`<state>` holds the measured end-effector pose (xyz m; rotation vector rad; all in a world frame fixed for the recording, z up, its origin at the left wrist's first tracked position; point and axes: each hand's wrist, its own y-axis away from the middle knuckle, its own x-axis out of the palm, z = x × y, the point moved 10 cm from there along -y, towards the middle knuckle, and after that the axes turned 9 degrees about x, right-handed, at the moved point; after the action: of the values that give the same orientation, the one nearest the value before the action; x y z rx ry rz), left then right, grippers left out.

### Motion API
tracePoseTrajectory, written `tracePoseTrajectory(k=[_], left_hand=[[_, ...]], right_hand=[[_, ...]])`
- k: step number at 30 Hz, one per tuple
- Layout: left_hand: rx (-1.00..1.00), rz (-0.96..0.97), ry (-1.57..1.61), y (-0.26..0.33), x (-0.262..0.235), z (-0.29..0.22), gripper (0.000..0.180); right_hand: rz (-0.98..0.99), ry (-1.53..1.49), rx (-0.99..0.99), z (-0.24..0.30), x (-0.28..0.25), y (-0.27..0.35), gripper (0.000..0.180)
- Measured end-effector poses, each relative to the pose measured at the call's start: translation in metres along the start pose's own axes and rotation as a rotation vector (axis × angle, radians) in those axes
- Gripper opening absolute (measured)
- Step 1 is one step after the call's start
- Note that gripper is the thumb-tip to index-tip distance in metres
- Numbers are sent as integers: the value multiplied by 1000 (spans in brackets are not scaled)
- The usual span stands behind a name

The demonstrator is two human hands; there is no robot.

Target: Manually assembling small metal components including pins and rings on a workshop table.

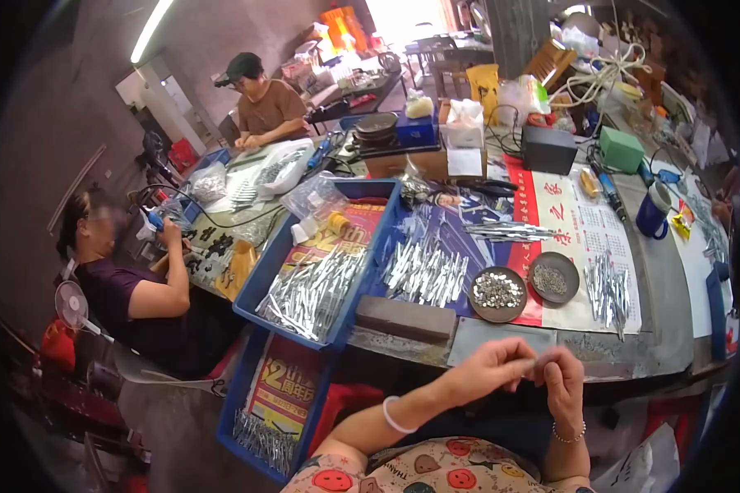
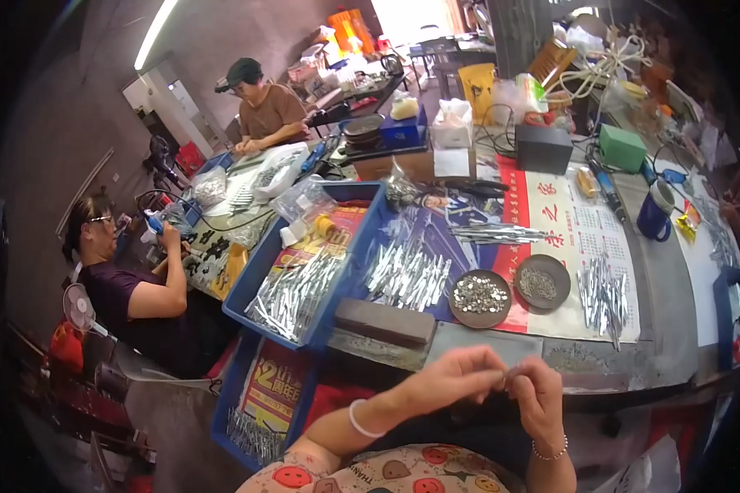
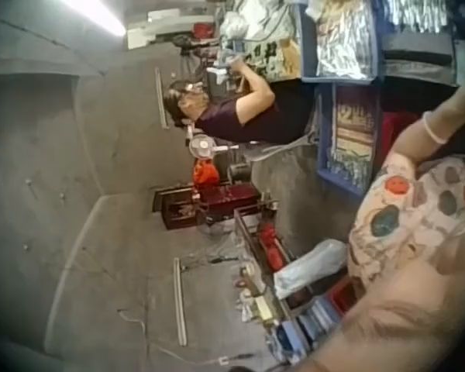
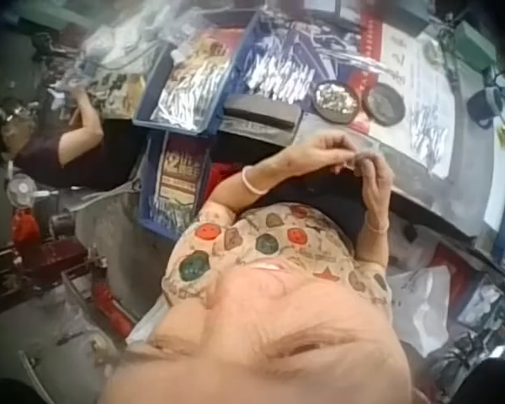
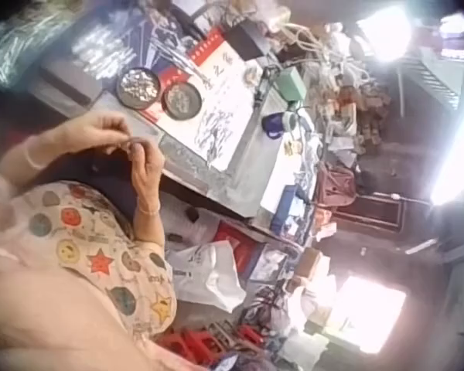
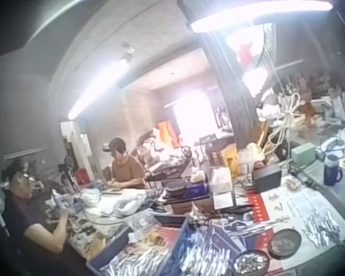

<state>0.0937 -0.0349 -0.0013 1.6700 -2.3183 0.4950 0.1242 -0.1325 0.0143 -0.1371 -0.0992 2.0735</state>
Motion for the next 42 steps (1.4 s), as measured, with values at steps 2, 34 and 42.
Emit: tracePoseTrajectory(k=[2,34,42], left_hand=[[21,2,17,10,3,11,14],[-116,-222,446,53,0,49,12],[-18,-431,377,52,-51,55,9]], right_hand=[[75,105,11,1,10,-3,29],[214,-73,294,-39,33,18,47],[684,-15,404,-24,80,30,16]])
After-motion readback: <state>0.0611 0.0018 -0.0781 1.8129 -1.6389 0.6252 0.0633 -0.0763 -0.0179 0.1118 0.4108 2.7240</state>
